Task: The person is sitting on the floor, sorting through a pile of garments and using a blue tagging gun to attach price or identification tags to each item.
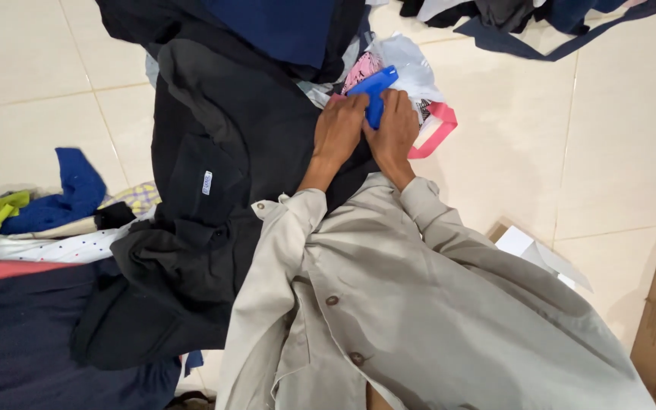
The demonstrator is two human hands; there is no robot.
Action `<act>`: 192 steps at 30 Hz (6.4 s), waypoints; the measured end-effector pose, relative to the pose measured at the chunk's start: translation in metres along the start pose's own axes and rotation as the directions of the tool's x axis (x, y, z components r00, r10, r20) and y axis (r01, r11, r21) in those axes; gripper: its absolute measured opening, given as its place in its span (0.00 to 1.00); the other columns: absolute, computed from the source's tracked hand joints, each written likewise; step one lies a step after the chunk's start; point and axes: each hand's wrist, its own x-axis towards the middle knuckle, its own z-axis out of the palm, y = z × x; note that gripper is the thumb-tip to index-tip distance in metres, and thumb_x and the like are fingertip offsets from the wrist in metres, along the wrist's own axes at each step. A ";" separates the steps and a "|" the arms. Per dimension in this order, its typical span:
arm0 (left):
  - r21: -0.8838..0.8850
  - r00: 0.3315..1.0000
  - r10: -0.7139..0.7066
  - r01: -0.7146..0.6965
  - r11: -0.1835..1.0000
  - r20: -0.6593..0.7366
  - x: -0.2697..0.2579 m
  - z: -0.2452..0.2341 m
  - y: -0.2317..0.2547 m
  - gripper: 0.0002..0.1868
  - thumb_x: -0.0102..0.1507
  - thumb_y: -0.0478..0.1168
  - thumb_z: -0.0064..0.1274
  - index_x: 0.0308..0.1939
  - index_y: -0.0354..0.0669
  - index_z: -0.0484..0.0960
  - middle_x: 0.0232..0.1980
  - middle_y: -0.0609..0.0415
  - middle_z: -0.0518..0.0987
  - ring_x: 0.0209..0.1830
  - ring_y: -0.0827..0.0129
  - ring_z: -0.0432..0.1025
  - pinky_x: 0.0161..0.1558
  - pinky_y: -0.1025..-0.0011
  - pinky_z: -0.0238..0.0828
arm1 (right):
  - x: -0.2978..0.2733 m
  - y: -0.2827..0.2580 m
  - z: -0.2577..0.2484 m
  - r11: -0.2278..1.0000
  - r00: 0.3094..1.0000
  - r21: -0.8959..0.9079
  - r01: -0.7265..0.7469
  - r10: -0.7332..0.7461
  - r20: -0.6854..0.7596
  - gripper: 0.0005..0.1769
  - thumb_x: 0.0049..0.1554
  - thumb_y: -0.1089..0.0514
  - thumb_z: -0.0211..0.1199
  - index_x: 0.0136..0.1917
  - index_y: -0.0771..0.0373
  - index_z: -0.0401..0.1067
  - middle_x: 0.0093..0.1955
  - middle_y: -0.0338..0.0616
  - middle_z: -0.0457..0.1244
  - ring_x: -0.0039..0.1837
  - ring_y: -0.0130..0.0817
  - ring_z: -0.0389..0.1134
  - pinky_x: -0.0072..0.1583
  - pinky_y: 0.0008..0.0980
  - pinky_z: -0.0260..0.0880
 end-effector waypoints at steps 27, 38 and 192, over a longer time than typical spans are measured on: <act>0.304 0.952 0.181 -0.101 0.947 -0.246 0.026 0.025 0.006 0.04 0.59 0.35 0.52 0.31 0.50 0.81 0.36 0.52 0.77 0.37 0.59 0.72 0.41 0.61 0.63 | -0.006 0.059 0.039 0.705 0.942 0.700 -0.116 0.301 -0.147 0.31 0.50 0.65 0.64 0.61 0.57 0.51 0.41 0.50 0.65 0.45 0.41 0.68 0.46 0.37 0.67; 0.291 0.931 0.167 -0.070 0.954 -0.324 0.035 0.062 -0.010 0.05 0.56 0.32 0.49 0.27 0.44 0.78 0.28 0.52 0.73 0.27 0.59 0.72 0.37 0.62 0.66 | -0.003 0.055 0.041 0.677 0.930 0.723 -0.137 0.339 -0.141 0.30 0.50 0.65 0.64 0.61 0.58 0.52 0.39 0.48 0.64 0.43 0.38 0.66 0.45 0.35 0.66; -0.838 0.722 -0.690 -0.341 -0.425 0.055 -0.132 -0.119 -0.077 0.12 0.74 0.40 0.39 0.56 0.36 0.69 0.47 0.41 0.70 0.30 0.72 0.61 0.30 0.77 0.59 | -0.016 -0.177 -0.063 0.412 0.842 0.825 -0.386 -0.208 0.498 0.13 0.62 0.52 0.62 0.50 0.66 0.75 0.46 0.50 0.70 0.49 0.37 0.74 0.54 0.37 0.74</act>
